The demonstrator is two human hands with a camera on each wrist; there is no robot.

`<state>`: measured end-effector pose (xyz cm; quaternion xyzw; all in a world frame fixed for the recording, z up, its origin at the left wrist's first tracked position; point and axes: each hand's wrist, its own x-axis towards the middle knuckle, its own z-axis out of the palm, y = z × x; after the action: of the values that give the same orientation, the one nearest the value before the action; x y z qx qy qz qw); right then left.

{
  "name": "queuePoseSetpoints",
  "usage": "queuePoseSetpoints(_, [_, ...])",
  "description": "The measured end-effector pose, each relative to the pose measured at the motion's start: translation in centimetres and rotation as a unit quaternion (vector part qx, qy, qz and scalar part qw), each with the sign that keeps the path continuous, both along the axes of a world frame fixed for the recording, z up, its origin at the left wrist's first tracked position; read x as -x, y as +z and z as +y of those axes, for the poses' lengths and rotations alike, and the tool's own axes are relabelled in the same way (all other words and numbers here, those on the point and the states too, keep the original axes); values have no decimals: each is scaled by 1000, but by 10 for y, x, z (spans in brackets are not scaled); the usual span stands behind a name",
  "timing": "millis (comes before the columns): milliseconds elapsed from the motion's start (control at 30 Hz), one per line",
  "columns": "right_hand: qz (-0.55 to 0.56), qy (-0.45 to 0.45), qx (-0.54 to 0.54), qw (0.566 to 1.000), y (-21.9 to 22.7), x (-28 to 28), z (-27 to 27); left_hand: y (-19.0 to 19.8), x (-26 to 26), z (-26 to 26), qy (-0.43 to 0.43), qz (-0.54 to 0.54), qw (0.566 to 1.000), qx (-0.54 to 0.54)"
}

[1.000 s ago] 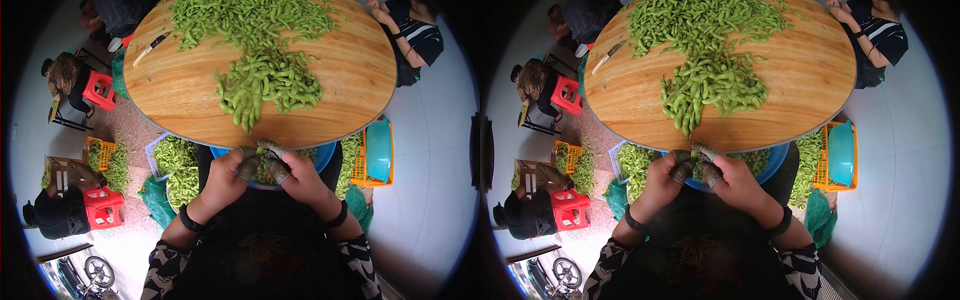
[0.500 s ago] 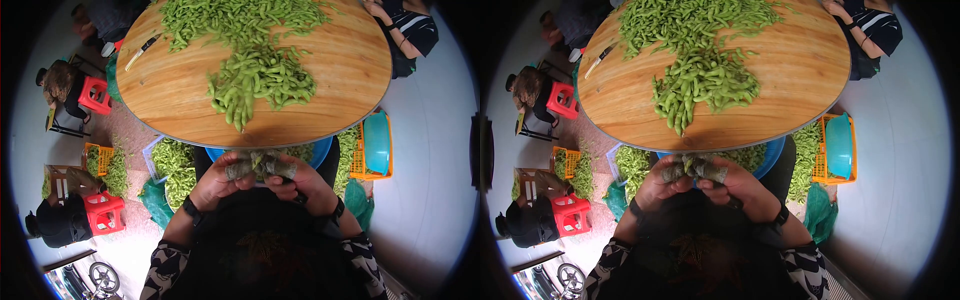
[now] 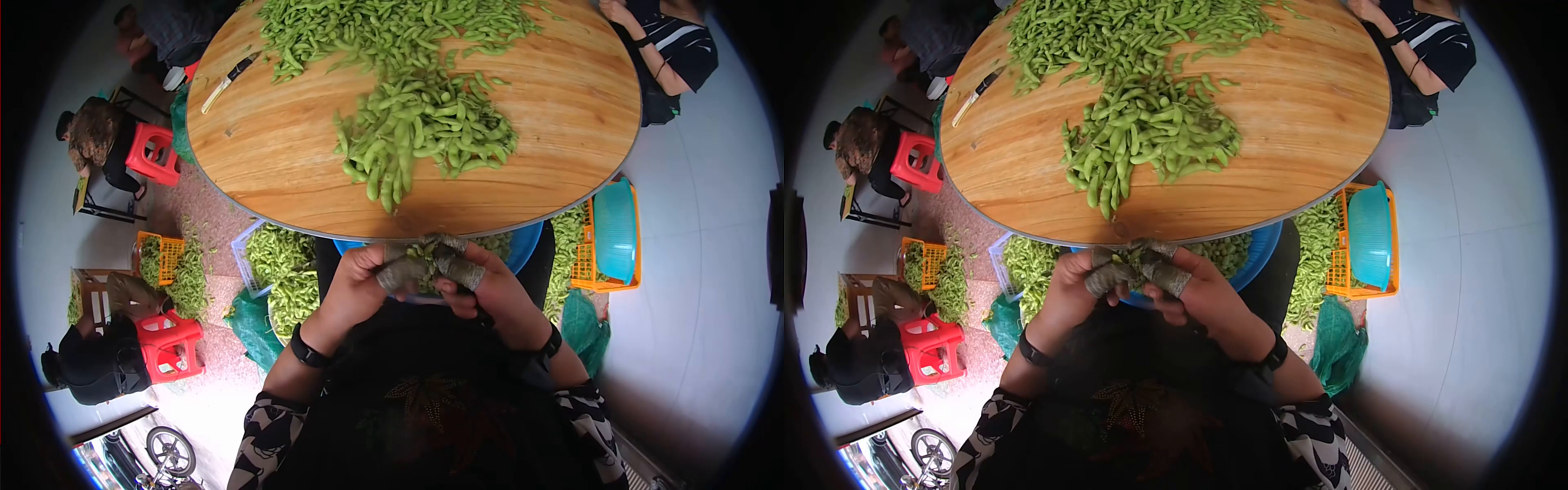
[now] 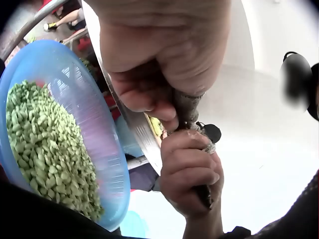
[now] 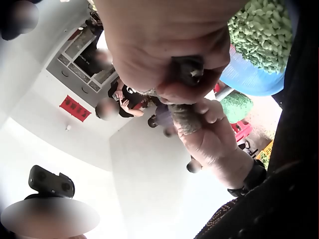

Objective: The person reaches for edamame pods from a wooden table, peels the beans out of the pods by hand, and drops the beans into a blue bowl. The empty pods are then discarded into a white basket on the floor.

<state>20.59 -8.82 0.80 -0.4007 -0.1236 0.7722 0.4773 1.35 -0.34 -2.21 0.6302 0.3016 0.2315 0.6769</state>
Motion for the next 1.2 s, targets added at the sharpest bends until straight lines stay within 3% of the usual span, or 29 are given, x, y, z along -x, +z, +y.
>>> queuePoseSetpoints(67, [-15,5,-20,1000,1,1,-1,-7,-1,0,26,-179,965,190])
queuePoseSetpoints(233, [-133,21,-118,984,-26,7,0,-18,-8,-2,59,-123,980,146])
queuePoseSetpoints(267, [-266,-24,-259,928,-46,15,3,-19,-9,-3,79,-94,980,155])
queuePoseSetpoints(300, [-387,-67,-389,833,-49,20,6,-17,-10,-5,80,-94,980,156])
queuePoseSetpoints(333, [-387,-65,-390,833,-48,19,7,-14,-13,-6,116,-85,974,175])
queuePoseSetpoints(400, [-553,-35,-460,694,-37,16,9,-10,-16,-7,152,-77,966,194])
queuePoseSetpoints(433, [-553,-34,-461,693,-33,14,8,-9,-17,-7,162,-86,962,202])
queuePoseSetpoints(500, [-609,87,-471,632,-24,11,5,-10,-16,-7,173,-97,957,210])
queuePoseSetpoints(533, [-610,89,-472,630,-17,12,4,-14,-14,-6,188,-110,958,186])
queuePoseSetpoints(600, [-591,115,-436,669,-4,16,6,-14,-6,-6,204,-125,957,163])
queuePoseSetpoints(633, [-591,118,-437,668,-8,18,10,-9,8,-3,151,-129,966,165])
queuePoseSetpoints(667, [-633,-4,-434,641,-16,20,17,-6,21,0,99,-133,972,166])
queuePoseSetpoints(700, [-664,-127,-424,603,-23,20,25,-7,33,0,102,-134,972,165])
queuePoseSetpoints(800, [-743,-80,-378,547,-27,15,50,-17,70,-3,241,23,970,8])
queuePoseSetpoints(833, [-780,-43,-346,519,-28,15,59,-23,85,-5,296,85,951,-39])
queuePoseSetpoints(867, [-771,-59,-342,534,-31,19,70,-34,108,-4,296,240,914,-138])
queuePoseSetpoints(900, [-768,-58,-345,536,-31,21,75,-44,130,-5,281,362,847,-271])
queuePoseSetpoints(967, [-789,-51,-345,507,-31,24,83,-52,158,-8,248,473,771,-348])
queuePoseSetpoints(1000, [-776,-71,-360,514,-35,24,84,-52,162,-12,257,520,723,-375])
queuePoseSetpoints(1100, [-770,-59,-318,551,-40,22,80,-47,159,-12,262,507,707,-419])
queuePoseSetpoints(1200, [-780,-65,-318,535,-35,24,82,-21,110,-2,266,344,818,-375])
